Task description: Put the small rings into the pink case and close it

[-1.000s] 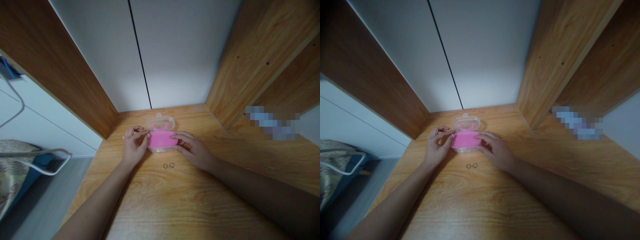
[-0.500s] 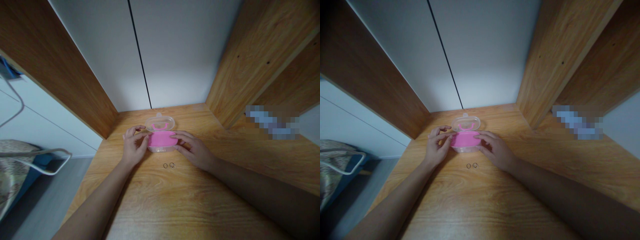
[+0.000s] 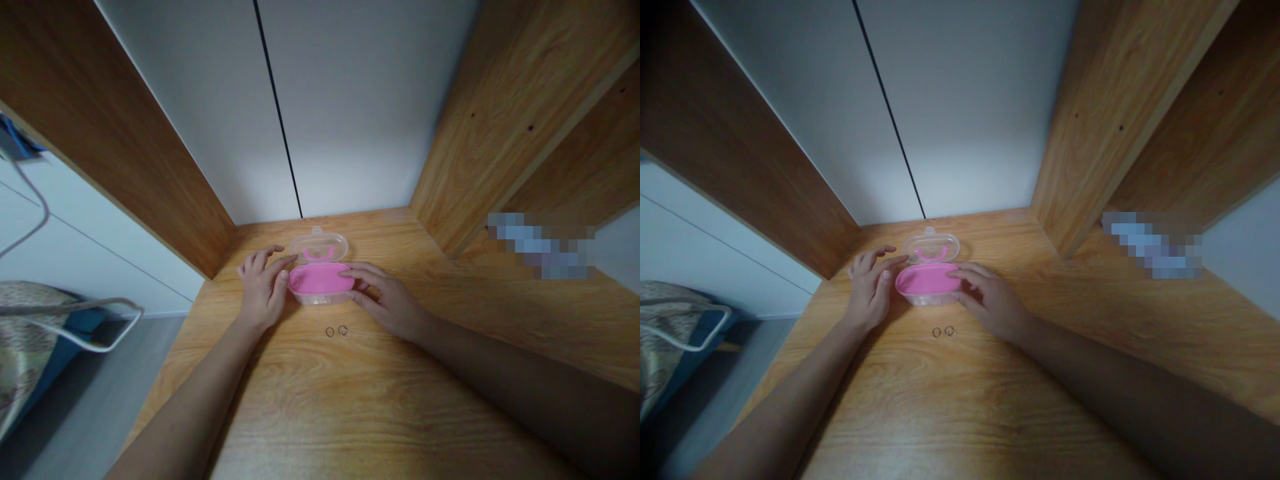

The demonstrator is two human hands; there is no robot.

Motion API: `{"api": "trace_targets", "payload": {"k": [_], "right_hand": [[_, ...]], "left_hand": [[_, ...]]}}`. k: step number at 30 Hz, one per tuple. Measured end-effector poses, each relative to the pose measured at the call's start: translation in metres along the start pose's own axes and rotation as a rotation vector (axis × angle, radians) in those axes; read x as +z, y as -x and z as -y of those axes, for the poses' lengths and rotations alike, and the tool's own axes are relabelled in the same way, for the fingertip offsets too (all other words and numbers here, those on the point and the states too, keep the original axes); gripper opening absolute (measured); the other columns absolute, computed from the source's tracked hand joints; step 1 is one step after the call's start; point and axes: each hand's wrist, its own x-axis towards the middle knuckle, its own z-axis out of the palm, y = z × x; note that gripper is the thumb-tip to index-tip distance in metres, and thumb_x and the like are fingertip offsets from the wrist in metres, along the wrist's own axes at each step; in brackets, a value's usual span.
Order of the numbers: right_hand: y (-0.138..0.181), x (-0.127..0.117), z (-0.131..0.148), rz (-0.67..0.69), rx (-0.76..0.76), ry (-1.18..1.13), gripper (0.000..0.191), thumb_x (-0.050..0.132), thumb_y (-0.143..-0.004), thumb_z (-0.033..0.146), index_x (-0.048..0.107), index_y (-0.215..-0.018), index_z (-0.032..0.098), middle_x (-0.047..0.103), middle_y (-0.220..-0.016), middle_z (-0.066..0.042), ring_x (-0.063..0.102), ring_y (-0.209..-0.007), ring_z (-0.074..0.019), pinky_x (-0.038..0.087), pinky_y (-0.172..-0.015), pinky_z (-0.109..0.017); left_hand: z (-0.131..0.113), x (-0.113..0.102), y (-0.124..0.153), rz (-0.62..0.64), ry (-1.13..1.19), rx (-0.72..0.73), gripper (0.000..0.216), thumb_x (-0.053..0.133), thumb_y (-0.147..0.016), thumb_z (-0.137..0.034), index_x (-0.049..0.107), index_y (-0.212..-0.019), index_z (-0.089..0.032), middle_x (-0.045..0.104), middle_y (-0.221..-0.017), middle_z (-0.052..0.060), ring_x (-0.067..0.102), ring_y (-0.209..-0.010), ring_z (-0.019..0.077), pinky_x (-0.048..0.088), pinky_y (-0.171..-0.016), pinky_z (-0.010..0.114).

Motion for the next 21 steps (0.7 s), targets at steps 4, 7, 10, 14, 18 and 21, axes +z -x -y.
{"api": "trace_targets", "payload": {"k": [4,7,10,14,18,21], "right_hand": [[-0.0001,0.0001,-0.0004,0.006,-0.007,0.003,0.030,0.058,-0.096,0.027,0.064,-0.126,0.027,0.060,-0.138,-0.009,0.062,-0.119,-0.0231,0.055,-0.100,-0.044],[-0.0002,0.0002,-0.0001,0.004,-0.013,0.020,0.030,0.059,-0.095,0.026,0.065,-0.125,0.027,0.062,-0.137,-0.009,0.061,-0.122,-0.0240,0.053,-0.103,-0.046],[-0.0002,0.0002,0.0004,0.002,-0.033,0.039,0.032,0.060,-0.094,0.024,0.066,-0.125,0.028,0.062,-0.137,-0.009,0.060,-0.125,-0.0248,0.051,-0.105,-0.048],[0.0001,0.0001,0.0000,0.006,-0.066,0.064,0.032,0.060,-0.095,0.024,0.066,-0.126,0.030,0.063,-0.137,-0.008,0.059,-0.127,-0.0249,0.049,-0.107,-0.049],[0.0007,0.0002,-0.0018,0.019,-0.086,0.088,0.032,0.059,-0.096,0.026,0.065,-0.127,0.029,0.063,-0.138,-0.008,0.058,-0.128,-0.0243,0.048,-0.107,-0.049],[0.0012,0.0007,-0.0036,0.022,-0.094,0.094,0.031,0.059,-0.097,0.027,0.065,-0.128,0.029,0.062,-0.139,-0.008,0.058,-0.128,-0.0242,0.048,-0.108,-0.049]], "left_hand": [[0.0063,-0.0046,-0.0038,0.093,-0.033,0.159,0.057,0.024,-0.099,-0.057,0.065,-0.130,-0.030,0.057,-0.143,0.008,0.042,-0.125,0.0352,0.027,-0.099,0.056],[0.0075,-0.0074,-0.0061,0.160,-0.029,0.215,0.061,0.024,-0.098,-0.061,0.059,-0.136,-0.029,0.059,-0.141,0.010,0.043,-0.126,0.0366,0.026,-0.098,0.058],[0.0066,-0.0089,-0.0069,0.172,-0.022,0.228,0.060,0.027,-0.096,-0.062,0.061,-0.132,-0.028,0.061,-0.138,0.011,0.044,-0.125,0.0369,0.027,-0.098,0.057],[0.0071,-0.0103,-0.0063,0.159,-0.060,0.250,0.060,0.030,-0.095,-0.064,0.063,-0.129,-0.027,0.063,-0.136,0.011,0.046,-0.123,0.0369,0.026,-0.099,0.057],[0.0058,-0.0103,-0.0040,0.093,-0.091,0.246,0.065,0.027,-0.093,-0.070,0.068,-0.123,-0.029,0.058,-0.140,0.010,0.045,-0.124,0.0375,0.025,-0.101,0.058],[0.0001,-0.0051,-0.0003,0.006,-0.004,0.142,0.071,0.021,-0.094,-0.072,0.069,-0.118,-0.026,0.045,-0.150,0.011,0.044,-0.128,0.0371,0.027,-0.104,0.058]]}}
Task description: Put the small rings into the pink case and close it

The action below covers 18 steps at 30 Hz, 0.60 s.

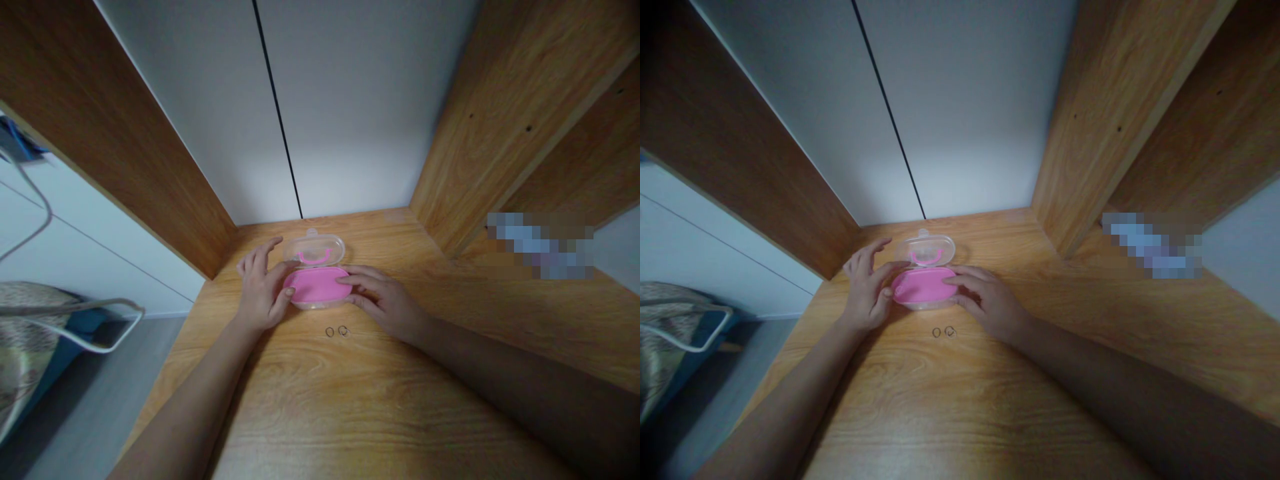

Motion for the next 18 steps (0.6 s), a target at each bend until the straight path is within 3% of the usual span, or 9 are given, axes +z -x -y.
{"api": "trace_targets", "payload": {"k": [2,4,8,14,18], "right_hand": [[0.000,0.000,-0.001,0.002,0.003,0.000,0.031,0.059,-0.097,0.027,0.065,-0.127,0.028,0.062,-0.139,-0.008,0.058,-0.128,-0.0240,0.048,-0.108,-0.048],[0.000,0.001,-0.001,0.002,0.006,-0.001,0.031,0.059,-0.097,0.026,0.065,-0.126,0.028,0.062,-0.139,-0.009,0.058,-0.128,-0.0239,0.048,-0.107,-0.048],[0.000,0.000,-0.001,0.004,0.009,-0.001,0.031,0.058,-0.097,0.025,0.065,-0.127,0.028,0.062,-0.138,-0.009,0.058,-0.128,-0.0242,0.048,-0.108,-0.048],[0.001,-0.001,0.001,0.021,0.038,0.006,0.033,0.057,-0.097,0.025,0.063,-0.129,0.029,0.062,-0.139,-0.009,0.058,-0.128,-0.0247,0.048,-0.108,-0.049],[0.000,-0.002,0.003,0.013,0.050,0.008,0.032,0.056,-0.098,0.025,0.064,-0.128,0.027,0.063,-0.134,-0.009,0.058,-0.127,-0.0243,0.048,-0.108,-0.048]], "left_hand": [[-0.004,0.007,0.002,-0.057,0.119,-0.131,0.069,0.019,-0.097,-0.068,0.061,-0.129,-0.023,0.045,-0.150,0.014,0.046,-0.130,0.0346,0.030,-0.106,0.055],[-0.005,0.014,0.005,-0.078,0.252,-0.240,0.065,0.020,-0.100,-0.063,0.048,-0.141,-0.021,0.054,-0.141,0.016,0.051,-0.127,0.0317,0.031,-0.108,0.054],[0.000,0.024,0.008,-0.048,0.343,-0.295,0.057,0.028,-0.103,-0.056,0.045,-0.143,-0.020,0.061,-0.132,0.015,0.056,-0.122,0.0300,0.029,-0.110,0.054],[0.003,0.019,0.006,-0.125,0.388,-0.125,0.052,0.043,-0.101,-0.044,0.041,-0.147,-0.018,0.057,-0.133,0.016,0.056,-0.117,0.0265,0.043,-0.101,0.047],[-0.001,0.011,0.003,-0.143,0.314,0.011,0.036,0.046,-0.100,-0.030,0.054,-0.133,-0.019,0.061,-0.118,0.012,0.059,-0.109,0.0230,0.049,-0.095,0.041]]}}
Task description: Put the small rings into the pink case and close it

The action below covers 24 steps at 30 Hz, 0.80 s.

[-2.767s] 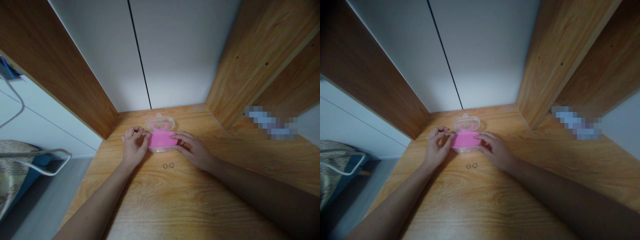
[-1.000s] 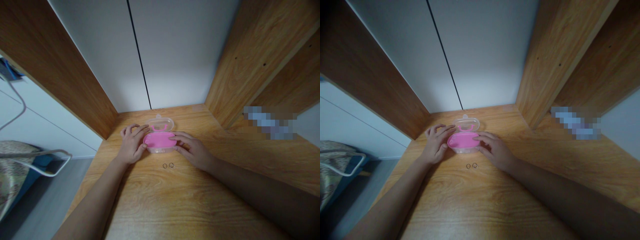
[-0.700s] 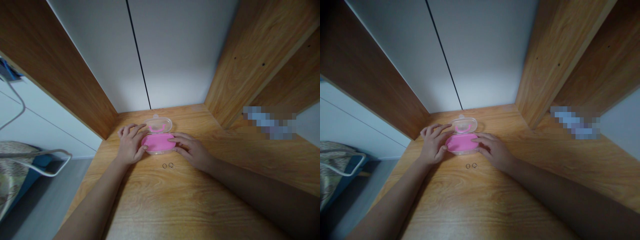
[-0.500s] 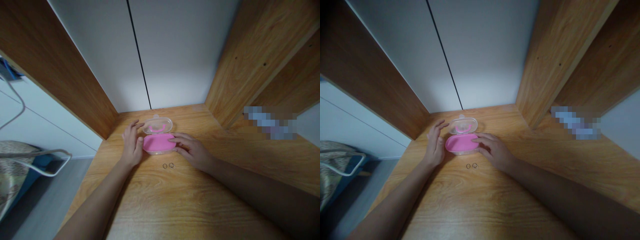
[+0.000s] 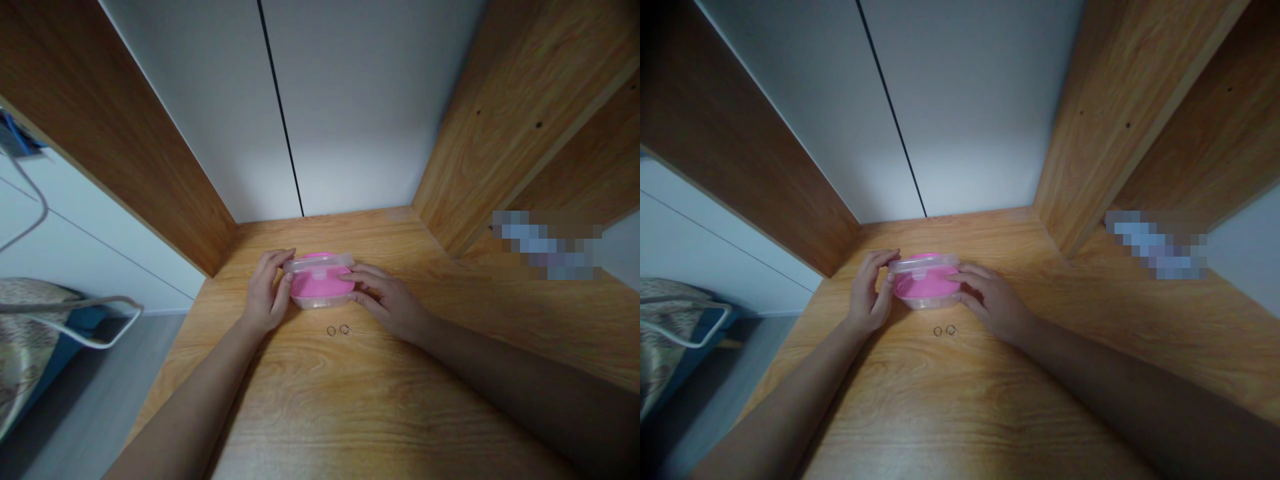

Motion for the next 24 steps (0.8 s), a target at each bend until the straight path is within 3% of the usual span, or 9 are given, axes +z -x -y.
{"api": "trace_targets", "payload": {"k": [7,13,16,18,24], "right_hand": [[0.000,0.000,-0.002,-0.004,-0.016,-0.024,0.033,0.056,-0.098,0.025,0.063,-0.130,0.028,0.063,-0.135,-0.008,0.058,-0.127,-0.0231,0.048,-0.108,-0.046],[0.000,0.002,-0.004,0.001,-0.010,-0.016,0.032,0.056,-0.098,0.025,0.064,-0.128,0.028,0.062,-0.139,-0.007,0.056,-0.130,-0.0230,0.046,-0.110,-0.047],[0.000,0.002,-0.003,-0.002,-0.002,-0.008,0.031,0.057,-0.097,0.025,0.064,-0.128,0.028,0.062,-0.138,-0.008,0.058,-0.127,-0.0233,0.048,-0.107,-0.047],[0.000,0.002,-0.002,-0.006,0.000,-0.006,0.031,0.058,-0.097,0.026,0.065,-0.127,0.028,0.063,-0.138,-0.008,0.059,-0.126,-0.0234,0.049,-0.107,-0.047],[0.000,0.000,-0.001,-0.006,0.004,0.015,0.032,0.058,-0.097,0.026,0.064,-0.128,0.029,0.063,-0.137,-0.007,0.058,-0.127,-0.0235,0.047,-0.108,-0.048]], "left_hand": [[0.000,-0.002,0.000,0.006,-0.070,0.059,0.031,0.050,-0.099,-0.024,0.059,-0.128,-0.019,0.064,-0.116,0.012,0.062,-0.108,0.0226,0.052,-0.095,0.040],[0.007,0.012,0.002,-0.196,0.182,-0.229,0.039,0.055,-0.099,-0.032,0.049,-0.136,-0.021,0.070,-0.111,0.010,0.070,-0.098,0.0196,0.056,-0.090,0.038],[0.008,0.013,0.001,-0.238,0.160,-0.299,0.030,0.059,-0.097,-0.036,0.058,-0.122,-0.020,0.072,-0.106,0.009,0.071,-0.096,0.0193,0.057,-0.089,0.037],[0.006,0.011,0.000,-0.181,0.084,-0.310,0.028,0.057,-0.098,-0.038,0.063,-0.117,-0.020,0.072,-0.113,0.010,0.070,-0.101,0.0205,0.056,-0.093,0.038],[0.009,0.007,0.001,0.075,0.013,-0.325,0.048,0.040,-0.103,-0.046,0.057,-0.138,-0.018,0.062,-0.139,0.014,0.058,-0.129,0.0277,0.043,-0.111,0.047]]}}
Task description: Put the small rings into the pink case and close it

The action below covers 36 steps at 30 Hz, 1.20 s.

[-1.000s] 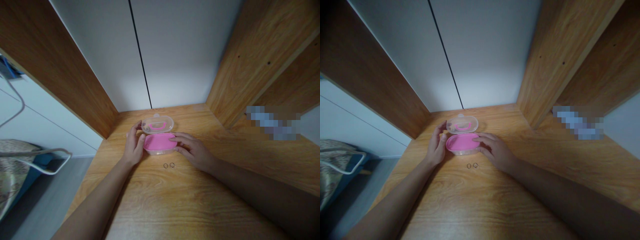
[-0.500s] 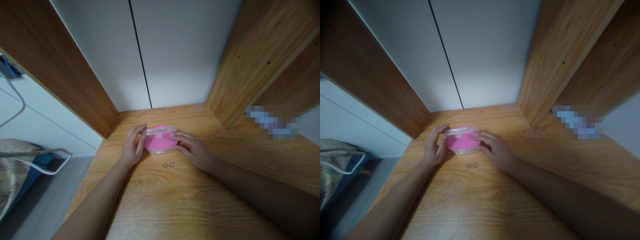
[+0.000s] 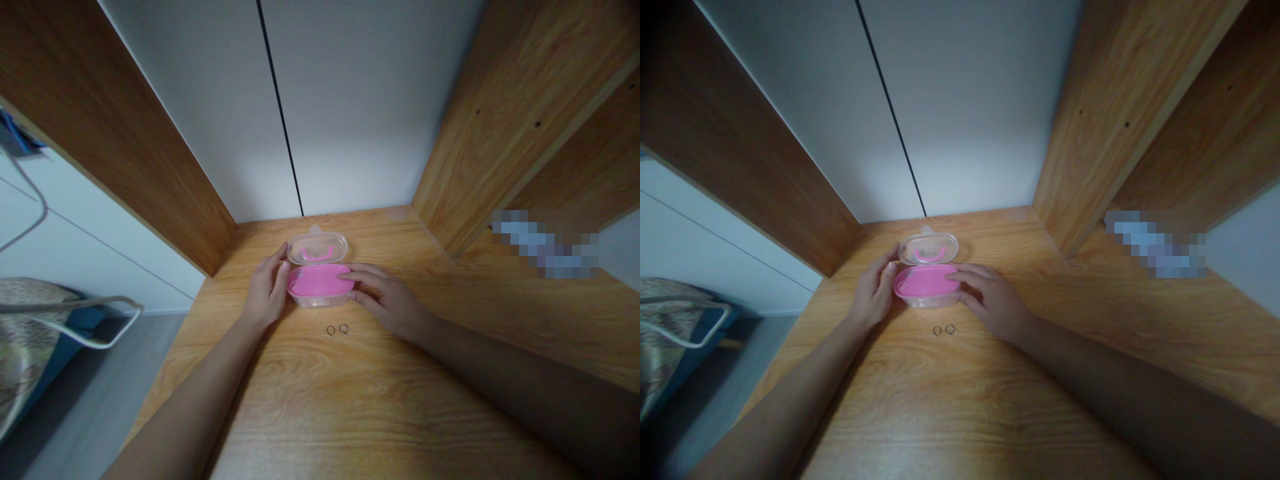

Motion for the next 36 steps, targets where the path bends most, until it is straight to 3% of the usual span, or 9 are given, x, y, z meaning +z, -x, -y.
{"api": "trace_targets", "payload": {"k": [7,11,19,29,36], "right_hand": [[-0.001,0.001,-0.003,-0.072,0.025,0.006,0.031,0.056,-0.099,0.030,0.064,-0.128,0.029,0.064,-0.136,-0.006,0.058,-0.127,-0.0232,0.046,-0.111,-0.049],[-0.002,0.003,-0.004,-0.094,0.040,0.003,0.030,0.056,-0.098,0.031,0.065,-0.127,0.029,0.064,-0.135,-0.006,0.059,-0.126,-0.0238,0.047,-0.111,-0.049],[-0.003,0.002,-0.003,-0.106,0.046,-0.008,0.030,0.056,-0.099,0.031,0.065,-0.127,0.029,0.065,-0.135,-0.007,0.059,-0.126,-0.0241,0.047,-0.110,-0.051],[-0.003,0.002,-0.003,-0.112,0.055,-0.006,0.030,0.056,-0.098,0.032,0.065,-0.127,0.029,0.065,-0.134,-0.007,0.059,-0.125,-0.0245,0.047,-0.109,-0.052],[-0.003,0.002,-0.004,-0.110,0.046,0.000,0.030,0.056,-0.099,0.034,0.065,-0.127,0.030,0.065,-0.133,-0.006,0.059,-0.125,-0.0243,0.048,-0.109,-0.051]], "left_hand": [[0.007,0.001,0.003,0.071,-0.201,0.101,0.056,0.029,-0.104,-0.049,0.045,-0.148,-0.018,0.054,-0.146,0.017,0.052,-0.132,0.0320,0.035,-0.109,0.058],[-0.009,-0.004,0.003,0.040,-0.278,0.210,0.059,0.040,-0.101,-0.049,0.037,-0.151,-0.018,0.049,-0.149,0.018,0.046,-0.135,0.0331,0.033,-0.110,0.056],[-0.030,-0.006,0.003,0.011,-0.343,0.330,0.032,0.059,-0.090,-0.038,0.063,-0.116,-0.020,0.059,-0.120,0.013,0.056,-0.114,0.0302,0.041,-0.097,0.048],[-0.030,-0.006,0.003,-0.007,-0.450,0.256,0.031,0.059,-0.089,-0.045,0.068,-0.103,-0.020,0.057,-0.110,0.011,0.055,-0.105,0.0300,0.039,-0.092,0.048],[-0.029,-0.005,0.003,0.022,-0.446,0.266,0.033,0.058,-0.090,-0.046,0.066,-0.106,-0.019,0.058,-0.111,0.012,0.056,-0.105,0.0300,0.040,-0.091,0.048]]}}
